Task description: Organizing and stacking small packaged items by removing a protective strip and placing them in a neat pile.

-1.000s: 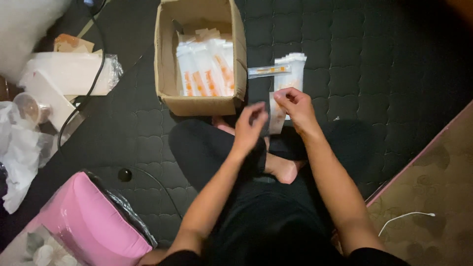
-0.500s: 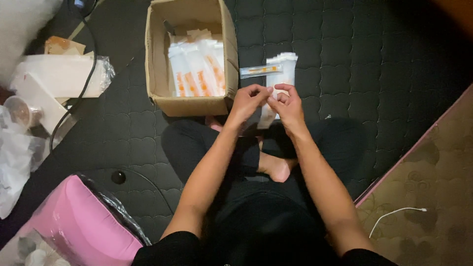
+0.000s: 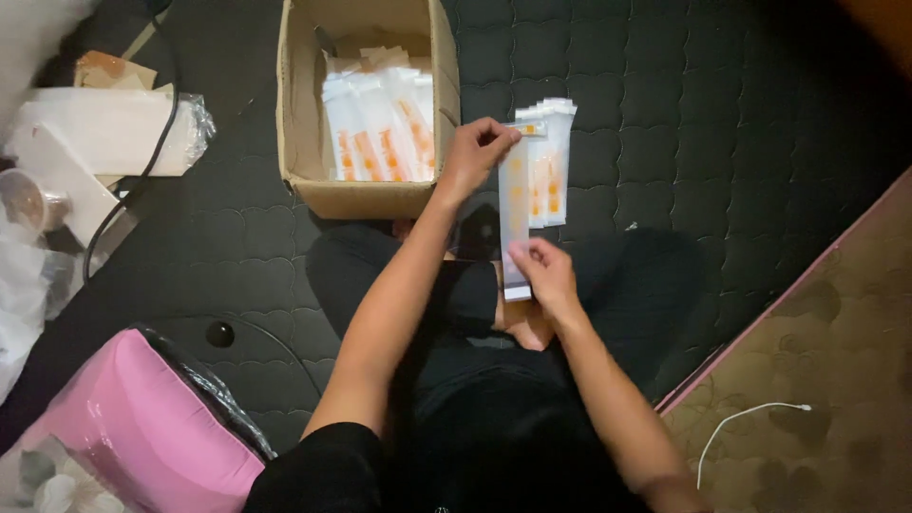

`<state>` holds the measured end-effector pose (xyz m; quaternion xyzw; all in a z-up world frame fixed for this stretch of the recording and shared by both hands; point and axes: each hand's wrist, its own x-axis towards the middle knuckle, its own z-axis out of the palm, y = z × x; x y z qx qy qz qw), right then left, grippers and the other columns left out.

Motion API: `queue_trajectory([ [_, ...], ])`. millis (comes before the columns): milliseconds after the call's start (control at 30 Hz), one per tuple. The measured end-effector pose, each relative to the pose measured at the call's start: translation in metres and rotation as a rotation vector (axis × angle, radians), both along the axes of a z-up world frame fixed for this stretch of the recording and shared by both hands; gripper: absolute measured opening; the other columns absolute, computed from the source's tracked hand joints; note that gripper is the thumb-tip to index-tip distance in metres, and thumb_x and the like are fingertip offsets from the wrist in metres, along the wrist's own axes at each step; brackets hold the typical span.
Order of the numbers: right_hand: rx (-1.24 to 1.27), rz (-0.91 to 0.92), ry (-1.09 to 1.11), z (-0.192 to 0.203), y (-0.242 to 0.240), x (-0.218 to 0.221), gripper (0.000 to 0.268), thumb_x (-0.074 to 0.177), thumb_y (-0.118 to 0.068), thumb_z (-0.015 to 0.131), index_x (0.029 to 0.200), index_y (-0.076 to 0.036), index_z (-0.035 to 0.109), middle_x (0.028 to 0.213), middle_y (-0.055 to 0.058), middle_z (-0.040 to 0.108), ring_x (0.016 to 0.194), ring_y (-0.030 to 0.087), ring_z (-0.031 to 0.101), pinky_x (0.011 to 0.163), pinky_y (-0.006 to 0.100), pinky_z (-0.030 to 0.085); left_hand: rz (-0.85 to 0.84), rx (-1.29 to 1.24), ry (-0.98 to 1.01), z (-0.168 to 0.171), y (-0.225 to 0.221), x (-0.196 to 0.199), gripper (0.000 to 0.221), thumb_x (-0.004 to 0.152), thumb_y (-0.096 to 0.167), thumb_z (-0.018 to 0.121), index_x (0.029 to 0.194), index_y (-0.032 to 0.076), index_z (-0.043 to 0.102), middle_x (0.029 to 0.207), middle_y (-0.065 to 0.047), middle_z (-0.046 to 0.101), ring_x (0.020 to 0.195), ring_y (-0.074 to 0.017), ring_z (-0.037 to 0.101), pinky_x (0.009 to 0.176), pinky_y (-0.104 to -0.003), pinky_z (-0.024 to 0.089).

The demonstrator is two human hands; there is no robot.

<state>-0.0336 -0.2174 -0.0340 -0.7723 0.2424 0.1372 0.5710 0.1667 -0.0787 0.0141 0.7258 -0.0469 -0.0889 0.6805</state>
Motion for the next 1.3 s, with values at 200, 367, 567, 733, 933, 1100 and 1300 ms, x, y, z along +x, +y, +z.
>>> queue_trajectory([
  [200,0.305,-0.078,-0.018,0.049,0.018,-0.054,0.019,0.100,-0.024,0.067,0.111,-0.013,0.078,0.072,0.007,0.076,0.070,0.011,0.068,0.071,0.024,0.054,0.005,0.007,-0.024,0.013,-0.003,0.000,0.018,0.085,0.023,0.084,0.083,0.007,0.078,0.063,-0.009,0.068,0.060,-0.0116,0.059,0.054,-0.026,0.048],
  [367,0.331,-0.097,-0.045,0.042,0.017,-0.062,0.020,0.100,-0.021,0.068,0.114,-0.011,0.078,0.070,0.009,0.075,0.068,0.010,0.067,0.070,0.024,0.054,-0.007,0.032,0.007,0.011,-0.007,-0.006,0.014,0.087,0.021,0.081,0.084,0.008,0.078,0.064,-0.008,0.068,0.058,-0.0112,0.061,0.053,-0.025,0.049],
  [567,0.358,-0.091,-0.057,0.046,0.016,-0.062,0.020,0.100,-0.019,0.068,0.116,-0.011,0.077,0.070,0.009,0.075,0.068,0.010,0.065,0.070,0.023,0.052,0.009,0.053,0.010,0.019,-0.004,-0.009,0.013,0.086,0.021,0.081,0.084,0.008,0.078,0.065,-0.008,0.068,0.059,-0.0129,0.061,0.055,-0.027,0.050],
  [733,0.378,-0.078,-0.068,0.033,0.015,-0.061,0.022,0.100,-0.018,0.067,0.118,-0.010,0.076,0.070,0.009,0.075,0.067,0.009,0.064,0.069,0.021,0.049,-0.010,0.048,0.009,0.019,-0.003,-0.010,0.014,0.087,0.021,0.080,0.085,0.007,0.078,0.066,-0.009,0.069,0.063,-0.0135,0.060,0.057,-0.029,0.050],
  [933,0.463,-0.084,-0.104,0.023,0.013,-0.061,0.027,0.097,-0.013,0.070,0.123,-0.004,0.069,0.070,0.010,0.073,0.066,0.011,0.066,0.070,0.023,0.051,-0.020,0.056,0.028,0.018,-0.004,-0.013,0.013,0.087,0.020,0.079,0.085,0.007,0.078,0.067,-0.010,0.068,0.064,-0.0145,0.061,0.059,-0.029,0.050],
  [1100,0.528,-0.066,-0.118,0.012,0.006,-0.063,0.034,0.096,-0.009,0.071,0.128,-0.002,0.065,0.084,0.011,0.073,0.071,0.018,0.075,0.070,0.027,0.059,-0.020,0.038,0.006,0.014,-0.002,-0.013,0.016,0.089,0.024,0.078,0.088,0.008,0.078,0.068,-0.009,0.070,0.064,-0.0142,0.062,0.060,-0.030,0.053],
  [1300,0.478,-0.038,-0.083,0.002,0.003,-0.073,0.022,0.096,-0.009,0.071,0.117,-0.004,0.073,0.088,0.012,0.078,0.076,0.021,0.078,0.069,0.030,0.061,0.018,0.020,0.037,-0.003,-0.001,-0.018,0.015,0.090,0.025,0.078,0.090,0.010,0.078,0.069,-0.008,0.071,0.065,-0.0124,0.063,0.060,-0.029,0.053],
])
